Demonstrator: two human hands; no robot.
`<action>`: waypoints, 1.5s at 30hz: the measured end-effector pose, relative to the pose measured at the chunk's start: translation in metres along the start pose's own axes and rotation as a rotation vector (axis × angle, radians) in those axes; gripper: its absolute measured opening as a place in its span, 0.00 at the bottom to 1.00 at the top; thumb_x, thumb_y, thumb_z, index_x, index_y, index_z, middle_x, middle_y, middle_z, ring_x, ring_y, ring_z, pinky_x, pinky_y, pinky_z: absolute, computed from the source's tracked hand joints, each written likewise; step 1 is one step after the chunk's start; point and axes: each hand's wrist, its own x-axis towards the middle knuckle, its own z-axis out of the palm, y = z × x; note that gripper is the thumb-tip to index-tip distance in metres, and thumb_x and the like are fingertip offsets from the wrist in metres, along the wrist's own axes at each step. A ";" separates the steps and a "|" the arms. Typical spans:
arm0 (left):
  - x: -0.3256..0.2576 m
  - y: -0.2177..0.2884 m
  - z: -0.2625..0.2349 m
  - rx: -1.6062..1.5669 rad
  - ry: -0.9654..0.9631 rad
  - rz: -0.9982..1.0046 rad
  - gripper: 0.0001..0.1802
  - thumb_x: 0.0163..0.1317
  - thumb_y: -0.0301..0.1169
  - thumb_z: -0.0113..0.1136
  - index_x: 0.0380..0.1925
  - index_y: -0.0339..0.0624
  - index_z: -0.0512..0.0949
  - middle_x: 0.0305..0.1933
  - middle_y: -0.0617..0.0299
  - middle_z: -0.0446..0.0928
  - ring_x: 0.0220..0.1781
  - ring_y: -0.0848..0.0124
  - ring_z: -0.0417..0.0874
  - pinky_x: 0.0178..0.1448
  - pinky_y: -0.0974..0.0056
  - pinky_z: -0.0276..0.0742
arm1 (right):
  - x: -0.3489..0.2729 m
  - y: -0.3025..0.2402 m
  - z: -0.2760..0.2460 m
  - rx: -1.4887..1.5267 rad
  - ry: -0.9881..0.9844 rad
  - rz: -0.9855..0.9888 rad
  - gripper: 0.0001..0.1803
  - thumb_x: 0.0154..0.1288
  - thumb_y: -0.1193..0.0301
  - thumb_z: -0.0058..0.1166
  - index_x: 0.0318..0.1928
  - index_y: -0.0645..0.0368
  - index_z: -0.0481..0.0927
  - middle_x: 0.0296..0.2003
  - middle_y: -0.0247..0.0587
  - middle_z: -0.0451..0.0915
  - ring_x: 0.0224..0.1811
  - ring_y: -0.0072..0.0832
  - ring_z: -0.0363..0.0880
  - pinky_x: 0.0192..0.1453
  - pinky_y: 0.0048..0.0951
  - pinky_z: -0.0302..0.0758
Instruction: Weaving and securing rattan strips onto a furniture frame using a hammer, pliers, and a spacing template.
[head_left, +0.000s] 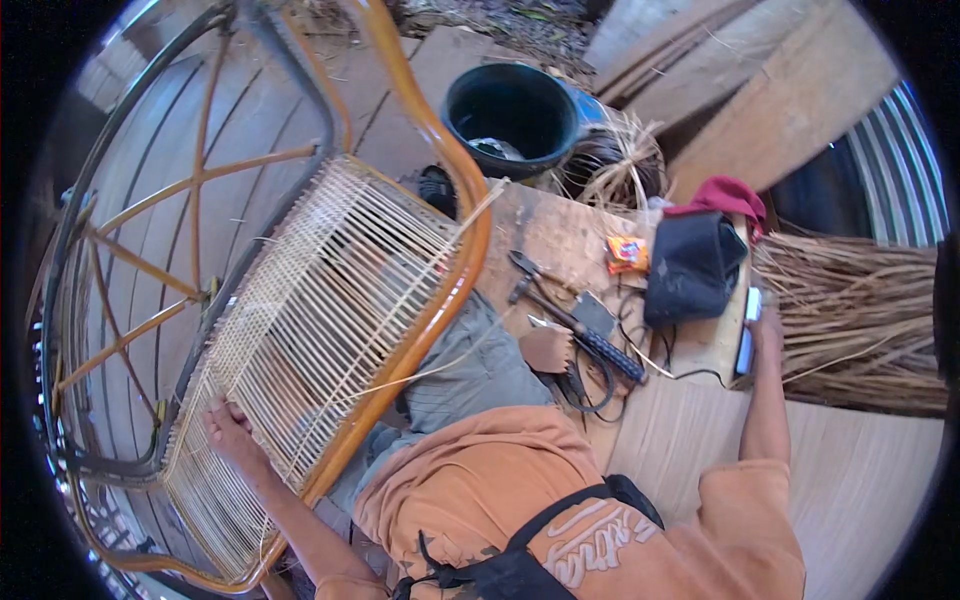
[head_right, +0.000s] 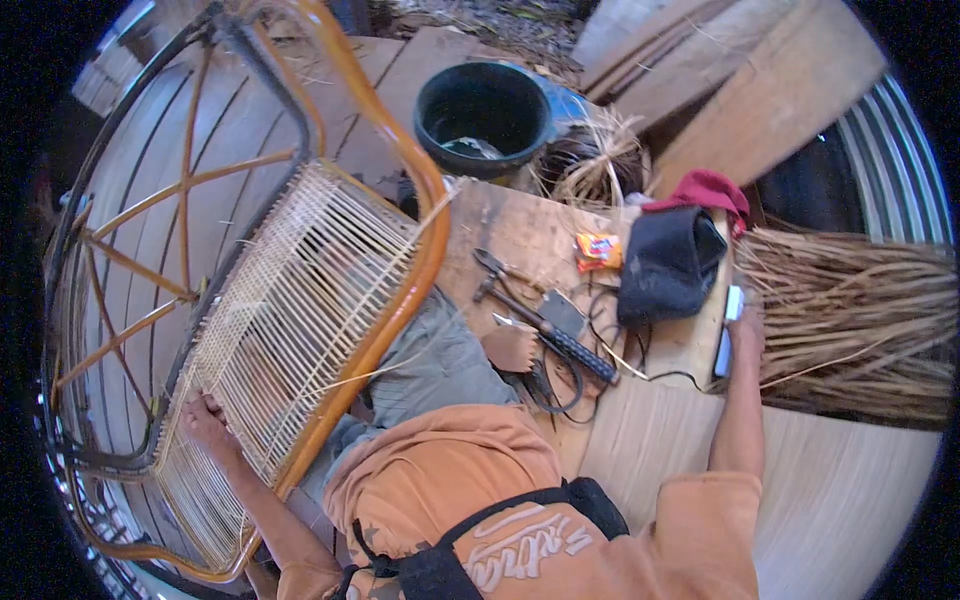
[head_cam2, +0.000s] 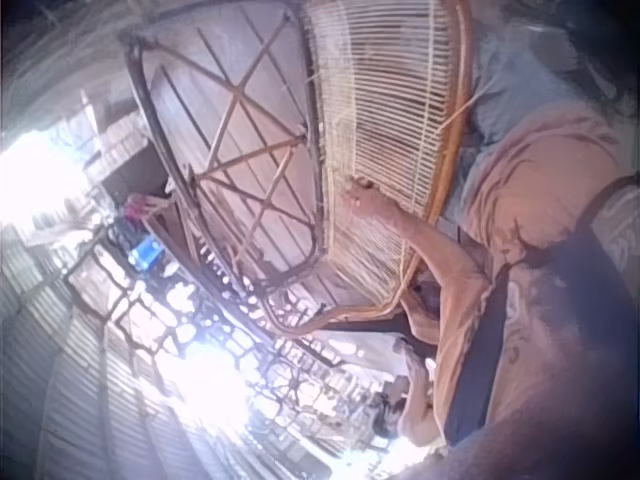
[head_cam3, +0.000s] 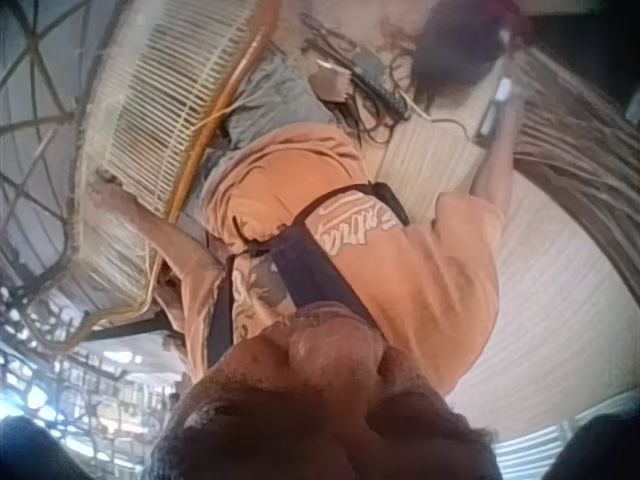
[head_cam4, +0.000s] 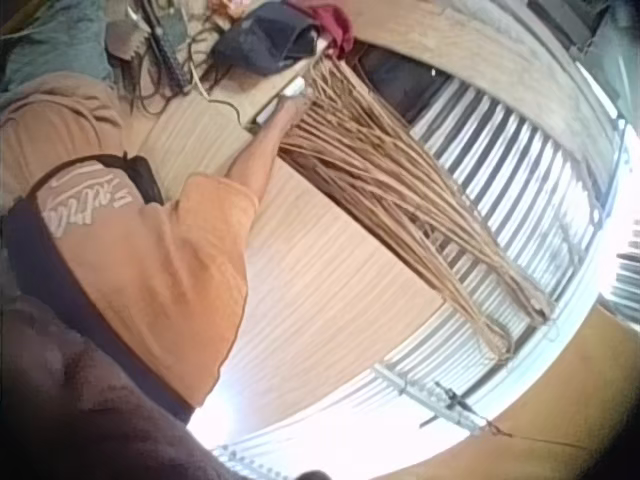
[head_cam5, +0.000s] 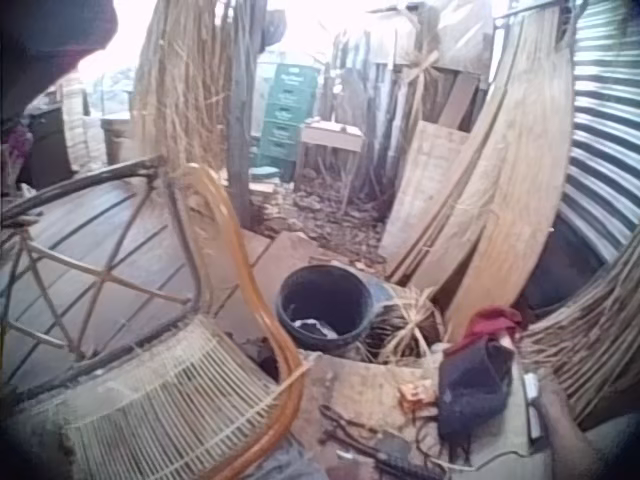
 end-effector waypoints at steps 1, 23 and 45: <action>-0.002 -0.003 -0.001 0.023 -0.025 0.023 0.11 0.66 0.34 0.49 0.33 0.40 0.76 0.18 0.71 0.66 0.17 0.84 0.61 0.19 0.78 0.55 | -0.008 -0.012 -0.012 0.022 -0.108 0.050 0.32 0.47 0.62 0.66 0.53 0.60 0.73 0.48 0.57 0.76 0.53 0.48 0.74 0.54 0.44 0.71; -0.098 0.085 -0.016 0.232 -0.818 -0.203 0.10 0.65 0.33 0.52 0.33 0.37 0.77 0.22 0.70 0.71 0.25 0.83 0.68 0.29 0.75 0.65 | -0.295 -0.407 -0.174 1.707 -0.953 -0.790 0.04 0.61 0.74 0.49 0.31 0.59 0.77 0.22 0.31 0.74 0.21 0.18 0.70 0.26 0.21 0.68; 0.017 -0.027 -0.167 0.713 -0.479 -0.021 0.14 0.59 0.36 0.53 0.26 0.33 0.74 0.19 0.58 0.71 0.24 0.72 0.70 0.31 0.64 0.66 | -0.151 -0.443 -0.177 2.003 -0.681 -0.658 0.06 0.61 0.71 0.56 0.36 0.58 0.76 0.27 0.37 0.79 0.23 0.23 0.76 0.23 0.23 0.75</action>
